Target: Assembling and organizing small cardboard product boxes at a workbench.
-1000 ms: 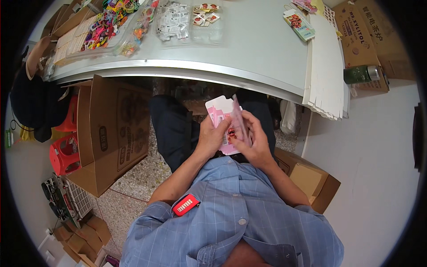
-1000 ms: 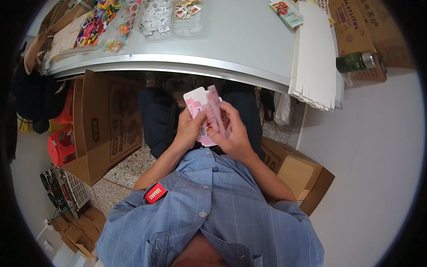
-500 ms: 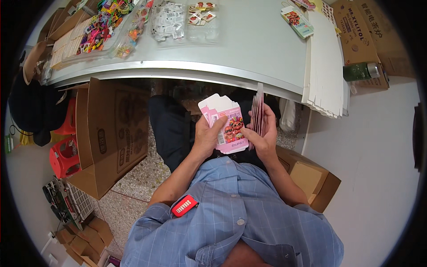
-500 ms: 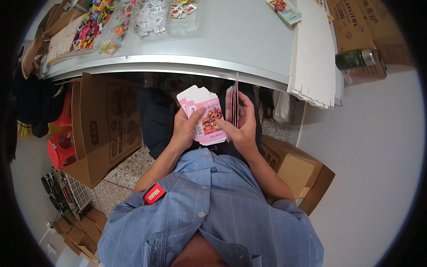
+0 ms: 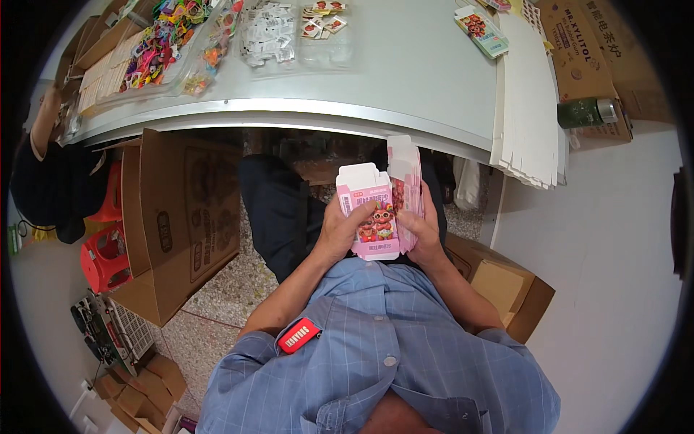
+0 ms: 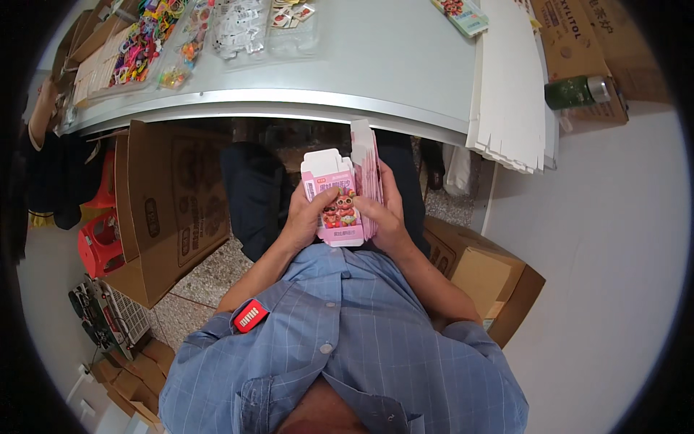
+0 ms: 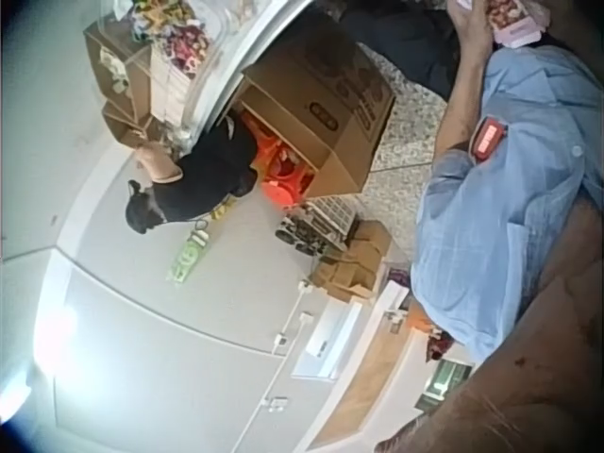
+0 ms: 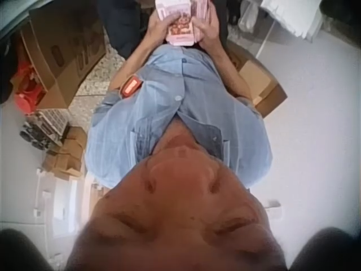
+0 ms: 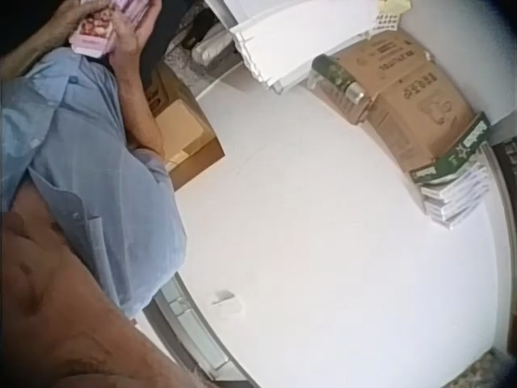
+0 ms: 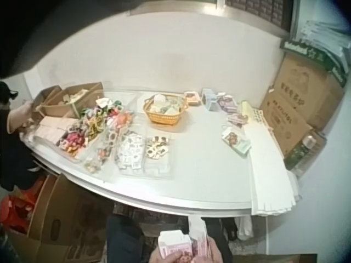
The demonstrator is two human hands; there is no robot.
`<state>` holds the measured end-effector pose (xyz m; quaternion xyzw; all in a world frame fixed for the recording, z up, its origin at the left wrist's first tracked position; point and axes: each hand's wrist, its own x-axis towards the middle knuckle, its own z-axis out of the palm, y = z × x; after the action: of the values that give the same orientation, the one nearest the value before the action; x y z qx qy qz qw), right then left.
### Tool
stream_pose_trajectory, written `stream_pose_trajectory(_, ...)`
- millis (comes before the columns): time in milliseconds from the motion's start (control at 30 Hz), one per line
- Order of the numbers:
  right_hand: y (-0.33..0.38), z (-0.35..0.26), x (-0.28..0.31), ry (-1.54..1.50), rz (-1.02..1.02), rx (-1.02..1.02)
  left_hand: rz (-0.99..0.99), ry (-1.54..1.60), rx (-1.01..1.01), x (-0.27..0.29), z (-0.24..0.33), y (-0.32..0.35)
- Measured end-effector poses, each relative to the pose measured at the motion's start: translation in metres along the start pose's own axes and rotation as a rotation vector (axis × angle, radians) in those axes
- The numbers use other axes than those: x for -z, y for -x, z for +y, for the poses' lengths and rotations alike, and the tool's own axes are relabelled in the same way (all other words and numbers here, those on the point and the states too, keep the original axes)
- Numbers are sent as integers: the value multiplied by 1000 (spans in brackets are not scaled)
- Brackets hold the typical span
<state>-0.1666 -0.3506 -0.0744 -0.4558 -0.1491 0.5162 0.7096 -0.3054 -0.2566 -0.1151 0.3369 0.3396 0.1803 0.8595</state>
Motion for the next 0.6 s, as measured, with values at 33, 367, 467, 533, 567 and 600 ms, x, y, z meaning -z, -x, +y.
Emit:
stream_pose_trajectory(33,1,0,-1,-56,8,-27,47,82,-51,-4,0,-1)
stream_pose_trajectory(367,-17,-16,22,-173,-108,5,289,-135,-332,7,20,-5)
stream_pose_trajectory(467,-14,-19,20,-234,-102,-37,271,-285,-379,2,35,0)
stream_pose_trajectory(533,-13,-19,18,-287,-126,-51,247,-337,-340,2,38,1)
stream_pose_trajectory(567,-13,-18,17,-340,-151,-65,221,-250,-356,2,36,0)
stream_pose_trajectory(600,-13,-19,18,-340,-153,-66,194,-163,-370,3,35,0)
